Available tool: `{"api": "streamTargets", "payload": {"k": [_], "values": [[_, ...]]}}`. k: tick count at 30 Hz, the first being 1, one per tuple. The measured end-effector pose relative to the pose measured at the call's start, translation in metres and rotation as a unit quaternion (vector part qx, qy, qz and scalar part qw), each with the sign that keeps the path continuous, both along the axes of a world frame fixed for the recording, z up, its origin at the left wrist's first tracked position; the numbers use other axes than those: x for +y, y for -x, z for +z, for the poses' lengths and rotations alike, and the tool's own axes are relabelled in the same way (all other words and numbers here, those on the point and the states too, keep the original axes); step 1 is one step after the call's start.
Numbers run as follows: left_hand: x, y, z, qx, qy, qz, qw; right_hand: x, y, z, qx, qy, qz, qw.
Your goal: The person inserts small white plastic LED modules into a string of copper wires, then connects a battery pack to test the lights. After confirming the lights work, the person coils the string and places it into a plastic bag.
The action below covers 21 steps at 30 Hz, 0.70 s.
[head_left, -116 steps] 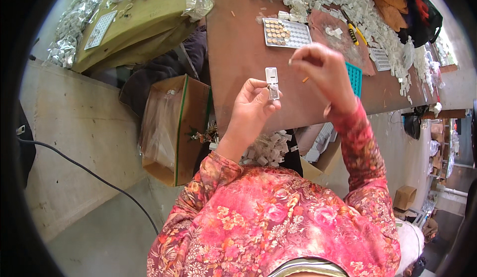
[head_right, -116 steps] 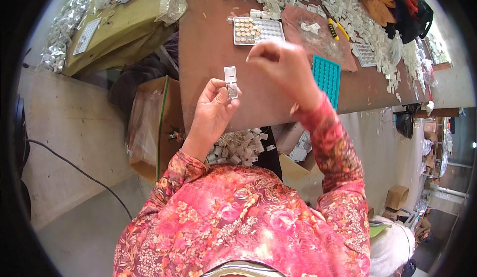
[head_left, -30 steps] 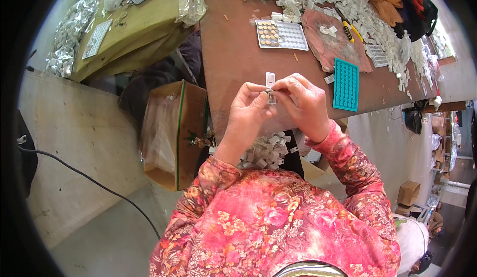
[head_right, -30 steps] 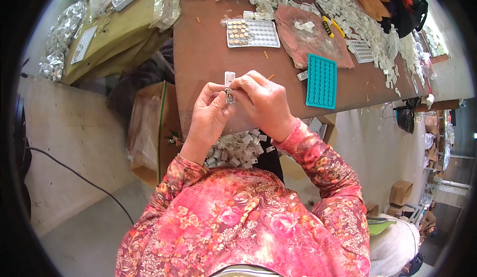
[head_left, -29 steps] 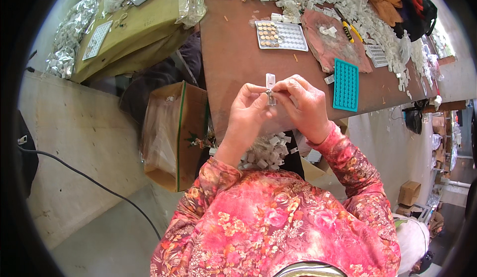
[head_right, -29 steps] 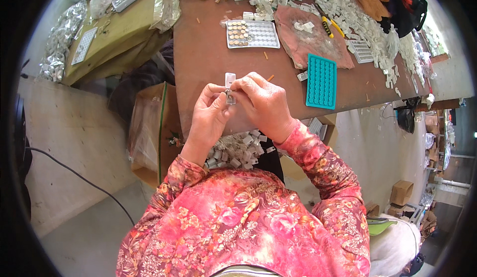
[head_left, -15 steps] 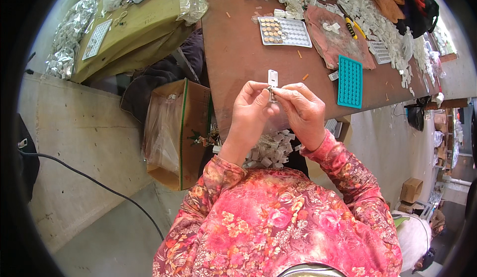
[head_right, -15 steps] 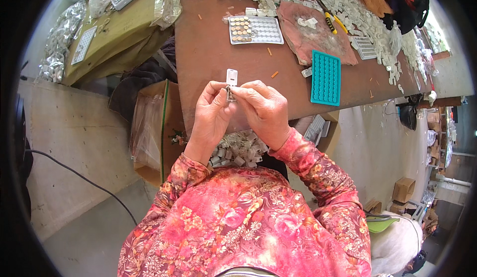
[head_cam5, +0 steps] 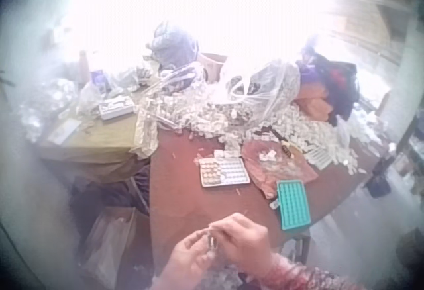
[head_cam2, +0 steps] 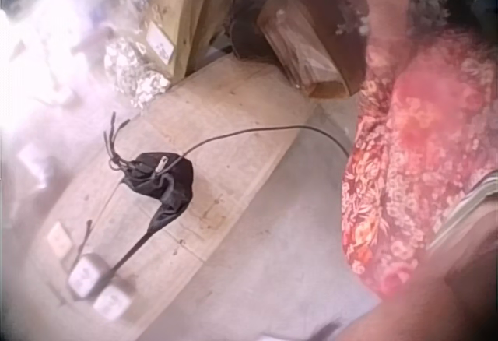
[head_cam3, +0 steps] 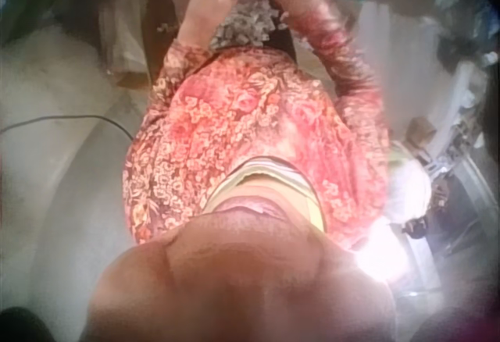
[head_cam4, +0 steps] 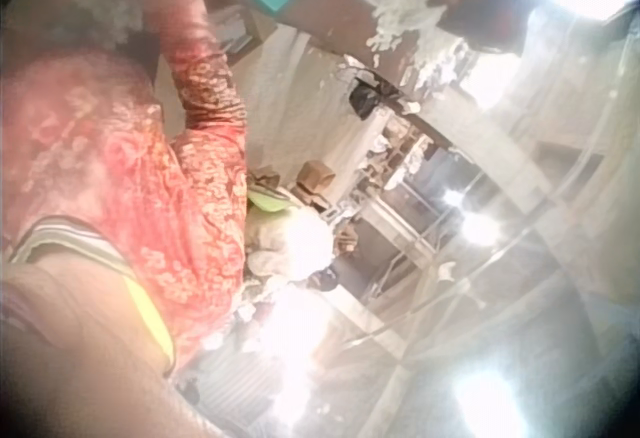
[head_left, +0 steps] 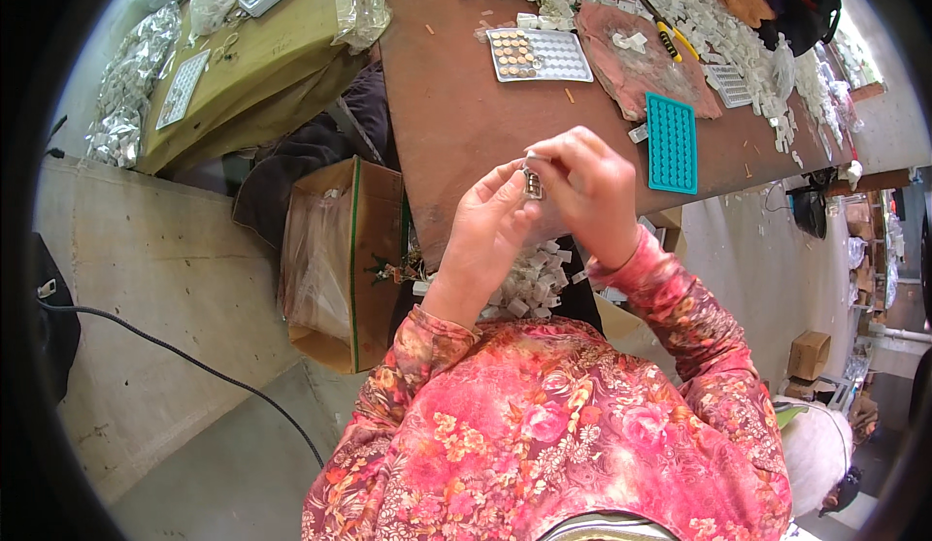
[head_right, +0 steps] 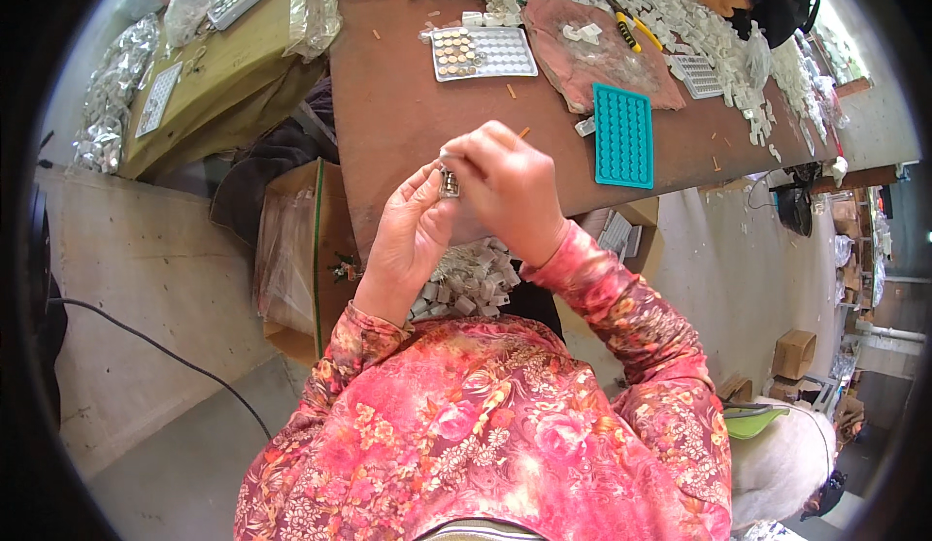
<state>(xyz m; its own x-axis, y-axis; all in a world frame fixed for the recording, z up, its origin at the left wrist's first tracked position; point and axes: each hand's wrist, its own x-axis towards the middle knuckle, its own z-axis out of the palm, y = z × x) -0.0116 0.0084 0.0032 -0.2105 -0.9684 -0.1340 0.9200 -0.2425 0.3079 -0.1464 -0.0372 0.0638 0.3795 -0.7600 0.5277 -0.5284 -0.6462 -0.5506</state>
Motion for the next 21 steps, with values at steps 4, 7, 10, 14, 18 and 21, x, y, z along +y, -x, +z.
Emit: {"api": "streamTargets", "payload": {"k": [4,7,10,14,18,21], "values": [[0.004,-0.003,0.007,0.016,0.023,0.010,1.000,0.002,0.005,0.001,-0.011,0.061,0.132,0.989],[0.010,-0.004,0.015,0.061,0.085,-0.019,0.994,-0.002,0.009,0.005,0.017,0.069,0.181,0.981],[0.012,-0.009,0.020,-0.028,0.016,-0.027,0.999,-0.001,0.010,0.010,0.007,0.013,0.189,0.982],[0.014,-0.016,0.023,-0.255,-0.012,0.017,0.967,0.002,0.006,0.013,0.004,-0.054,0.114,0.992],[0.017,-0.022,0.024,-0.219,-0.017,-0.029,0.975,0.009,0.001,0.011,0.027,0.004,0.071,0.997],[0.017,-0.025,0.023,-0.153,-0.005,-0.046,0.987,0.014,-0.002,0.010,0.016,0.030,0.088,0.996]]}}
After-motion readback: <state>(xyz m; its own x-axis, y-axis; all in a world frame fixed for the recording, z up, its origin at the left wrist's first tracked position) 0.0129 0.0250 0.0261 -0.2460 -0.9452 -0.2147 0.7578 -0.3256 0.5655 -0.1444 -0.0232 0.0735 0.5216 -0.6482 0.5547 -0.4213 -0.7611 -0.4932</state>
